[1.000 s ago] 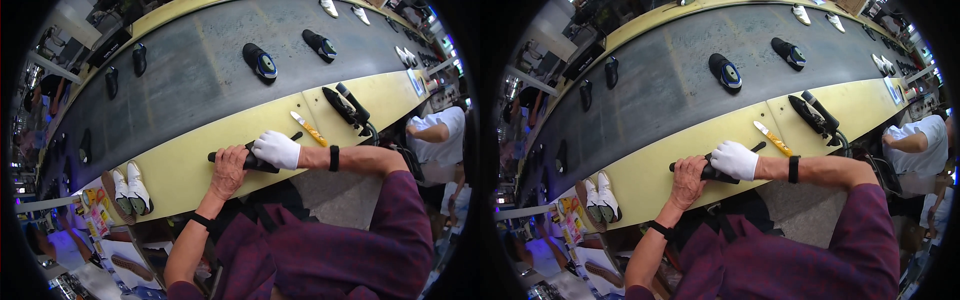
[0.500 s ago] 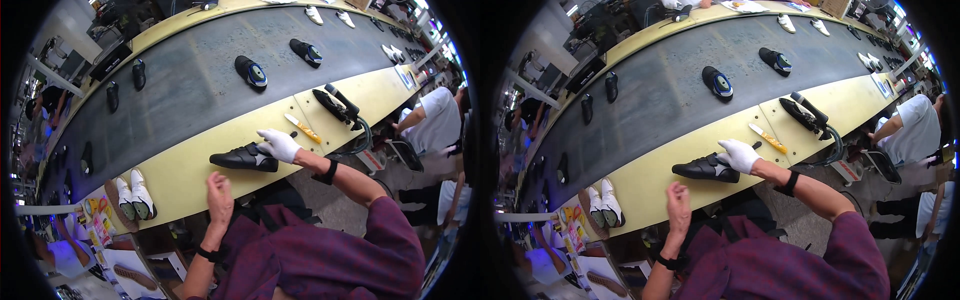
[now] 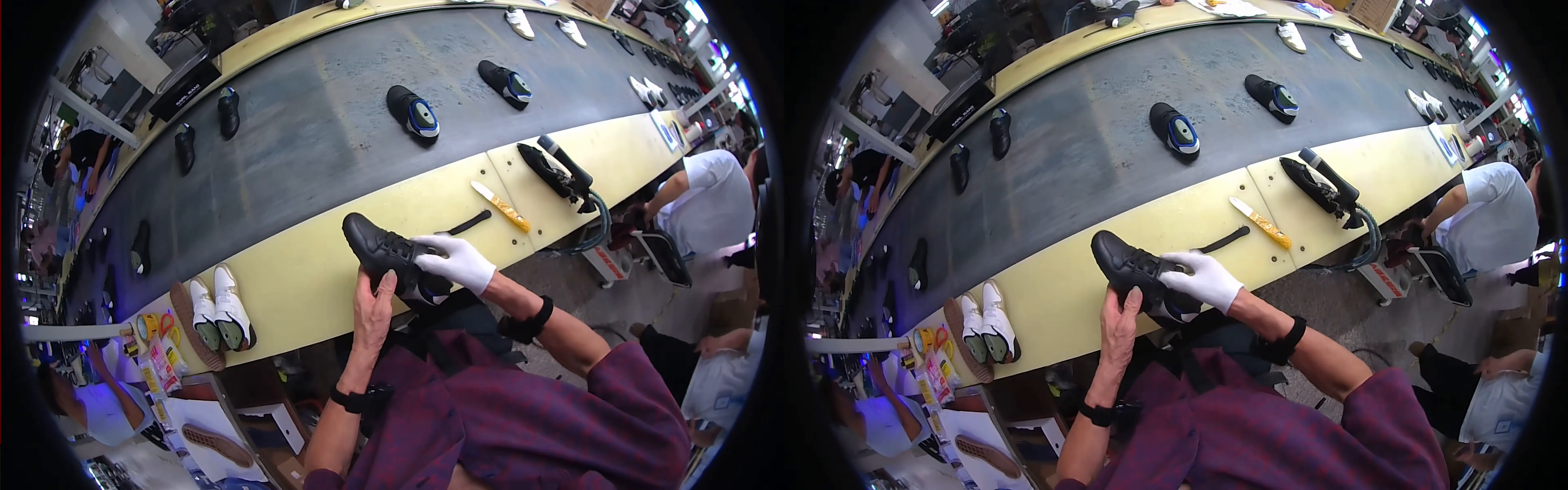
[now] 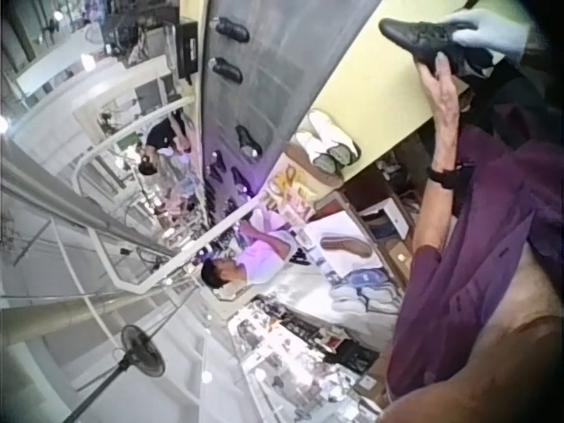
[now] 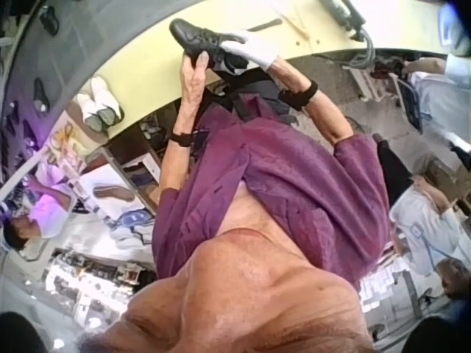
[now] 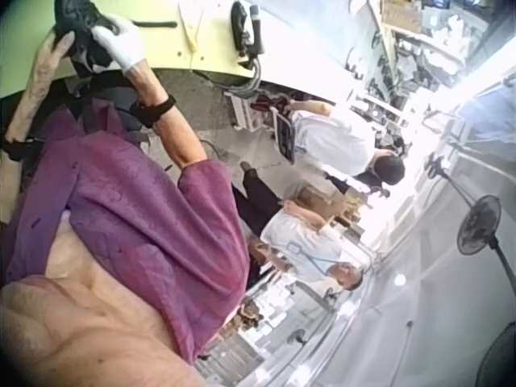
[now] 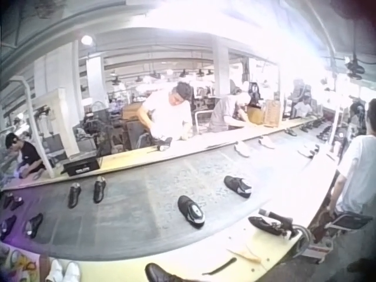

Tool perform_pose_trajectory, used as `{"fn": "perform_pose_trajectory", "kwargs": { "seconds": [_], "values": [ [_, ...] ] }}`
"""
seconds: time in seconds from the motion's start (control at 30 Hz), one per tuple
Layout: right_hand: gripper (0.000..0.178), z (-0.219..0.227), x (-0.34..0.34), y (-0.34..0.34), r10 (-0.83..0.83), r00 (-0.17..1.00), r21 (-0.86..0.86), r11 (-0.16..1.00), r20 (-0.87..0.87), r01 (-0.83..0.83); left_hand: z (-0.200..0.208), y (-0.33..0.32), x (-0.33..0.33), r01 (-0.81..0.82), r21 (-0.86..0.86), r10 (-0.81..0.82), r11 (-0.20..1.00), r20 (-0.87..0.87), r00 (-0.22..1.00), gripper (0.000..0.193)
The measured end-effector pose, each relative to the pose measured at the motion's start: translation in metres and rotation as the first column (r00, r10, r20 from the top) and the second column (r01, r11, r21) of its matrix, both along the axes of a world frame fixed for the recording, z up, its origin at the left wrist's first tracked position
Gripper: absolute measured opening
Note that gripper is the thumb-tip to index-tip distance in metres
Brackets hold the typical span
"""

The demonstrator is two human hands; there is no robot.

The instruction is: Manually assemble shoe components on a conveyor belt by inserting insoles and preparing footwear for further processing.

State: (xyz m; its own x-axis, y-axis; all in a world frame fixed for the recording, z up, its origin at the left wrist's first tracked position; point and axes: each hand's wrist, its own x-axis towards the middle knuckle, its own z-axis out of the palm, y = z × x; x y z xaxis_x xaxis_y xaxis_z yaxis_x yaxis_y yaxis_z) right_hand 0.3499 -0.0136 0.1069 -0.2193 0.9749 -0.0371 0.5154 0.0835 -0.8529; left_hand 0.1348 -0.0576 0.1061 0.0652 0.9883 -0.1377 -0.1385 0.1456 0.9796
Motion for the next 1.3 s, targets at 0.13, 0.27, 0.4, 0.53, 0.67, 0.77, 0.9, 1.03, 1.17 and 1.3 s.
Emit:
{"fn": "perform_pose_trajectory", "kwargs": {
  "seconds": [0.13,0.27,0.4,0.53,0.67,0.77,0.9,1.03,1.17,1.3],
  "values": [
    [0.049,0.022,-0.009,-0.019,-0.369,0.673,-0.659,0.714,-0.641,-0.236,0.041,0.002,-0.002,-0.074,-0.014,0.071,0.997,-0.162,0.984,0.068],
    [0.049,0.025,-0.016,-0.029,-0.313,0.583,-0.57,0.754,-0.749,-0.327,0.066,-0.005,-0.01,-0.121,-0.023,0.115,0.992,-0.192,0.975,0.074],
    [0.053,0.036,-0.024,-0.031,-0.396,0.481,-0.591,0.715,-0.783,-0.374,0.076,-0.013,-0.017,-0.118,0.033,0.123,0.992,-0.294,0.948,0.067],
    [0.055,0.04,-0.024,-0.032,-0.358,0.505,-0.571,0.734,-0.785,-0.368,0.076,-0.016,-0.016,-0.139,0.041,0.145,0.989,-0.277,0.95,0.067],
    [0.054,0.043,-0.022,-0.029,-0.339,0.582,-0.593,0.736,-0.739,-0.325,0.073,-0.018,-0.016,-0.105,0.013,0.105,0.994,-0.232,0.967,0.068],
    [0.051,0.049,-0.025,-0.03,-0.382,0.6,-0.639,0.71,-0.703,-0.297,0.072,-0.02,-0.017,-0.076,-0.004,0.073,0.997,-0.231,0.97,0.069],
    [0.047,0.042,-0.026,-0.028,-0.364,0.643,-0.63,0.737,-0.674,-0.244,0.074,-0.013,-0.014,-0.009,0.012,0.012,1.0,-0.222,0.975,0.067],
    [0.047,0.04,-0.031,-0.026,-0.309,0.726,-0.608,0.772,-0.615,-0.186,0.063,-0.012,-0.011,0.027,0.068,-0.011,0.997,-0.224,0.974,0.065],
    [0.048,0.05,-0.032,-0.022,-0.227,0.813,-0.564,0.813,-0.536,-0.145,0.044,-0.021,-0.01,0.008,0.131,0.028,0.991,-0.269,0.963,0.06],
    [0.048,0.037,-0.036,-0.025,-0.183,0.867,-0.38,0.925,-0.464,-0.008,0.042,-0.019,-0.018,0.053,0.059,-0.039,0.997,-0.217,0.975,0.055]
  ]
}}
